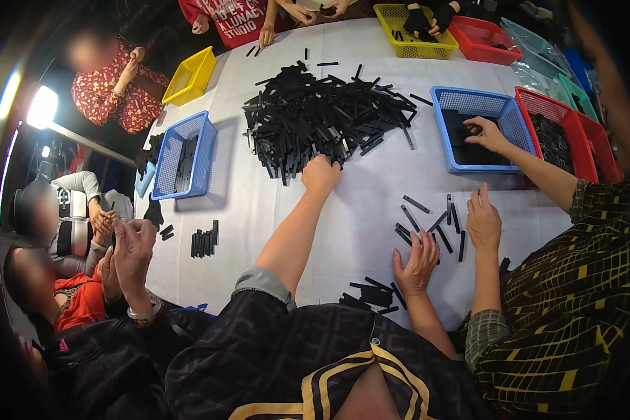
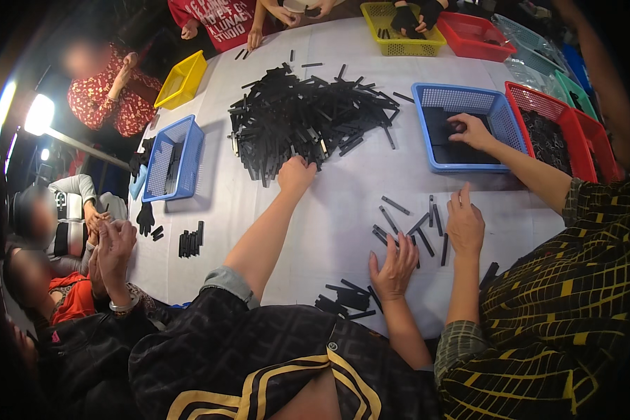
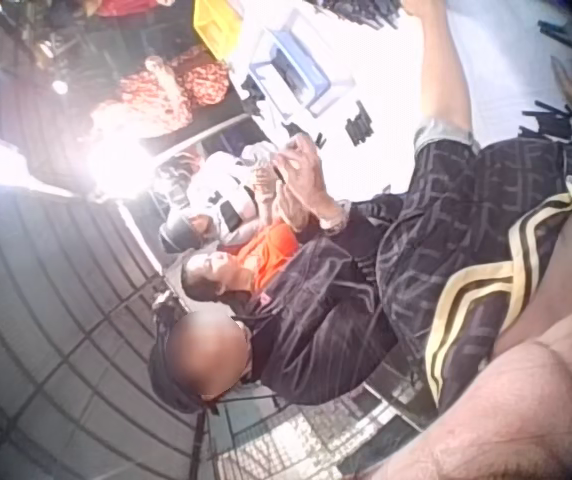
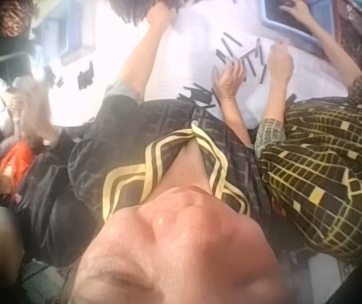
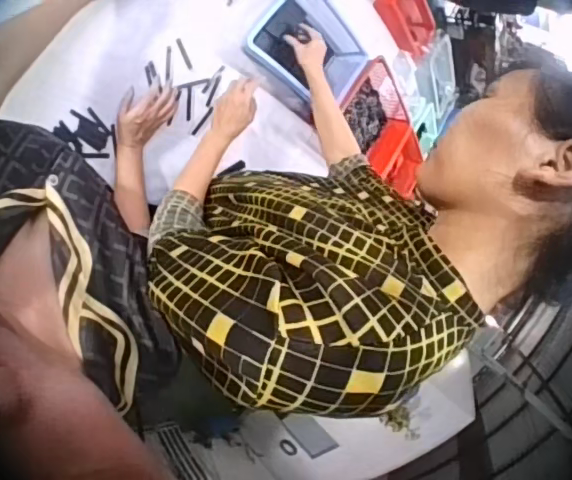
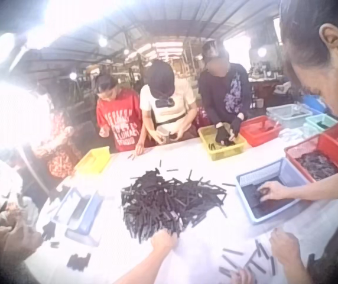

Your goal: The person sits at a table with several others, picking up small black plastic components and assembling them by hand. They repeatedly pick, align, and snap pieces together, placing finished units into a blue basket. The task continues throughout the clip with consistent hand movements.

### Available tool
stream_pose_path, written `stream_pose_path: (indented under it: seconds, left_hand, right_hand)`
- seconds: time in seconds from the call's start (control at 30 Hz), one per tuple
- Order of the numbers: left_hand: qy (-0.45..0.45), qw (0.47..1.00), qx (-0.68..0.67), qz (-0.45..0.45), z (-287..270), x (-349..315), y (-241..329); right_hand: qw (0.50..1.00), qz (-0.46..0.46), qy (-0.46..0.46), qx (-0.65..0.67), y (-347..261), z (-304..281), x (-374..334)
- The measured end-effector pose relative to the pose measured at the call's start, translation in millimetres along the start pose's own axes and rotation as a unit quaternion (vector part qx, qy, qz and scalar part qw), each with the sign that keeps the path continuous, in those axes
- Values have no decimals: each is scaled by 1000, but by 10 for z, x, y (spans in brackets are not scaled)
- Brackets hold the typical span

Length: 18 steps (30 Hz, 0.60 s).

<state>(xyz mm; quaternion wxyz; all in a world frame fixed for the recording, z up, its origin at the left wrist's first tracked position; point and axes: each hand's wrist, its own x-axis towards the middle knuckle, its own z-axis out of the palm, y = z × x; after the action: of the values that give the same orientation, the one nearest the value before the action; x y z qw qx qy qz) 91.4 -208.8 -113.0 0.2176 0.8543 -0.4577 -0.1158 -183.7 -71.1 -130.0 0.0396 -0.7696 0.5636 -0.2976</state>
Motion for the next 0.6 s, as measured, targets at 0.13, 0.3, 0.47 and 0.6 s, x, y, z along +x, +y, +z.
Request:
stream_pose_path:
  seconds: [0.13,0.3,0.47,0.6]
  left_hand:
    - [-48,982,-176,43,-96,-471,-21]
    - [-93,943,-229,225,-306,-1644,169]
    - [-75,928,-206,302,-470,-2101,209]
    - [-155,928,-272,202,-711,-2028,154]
  right_hand:
    - [999,6,24,45,2,9,-25]
    - [954,126,12,271,-373,-56,139]
    - [812,259,-100,513,-582,-86,280]
    - [811,247,-133,514,-558,-269,237]
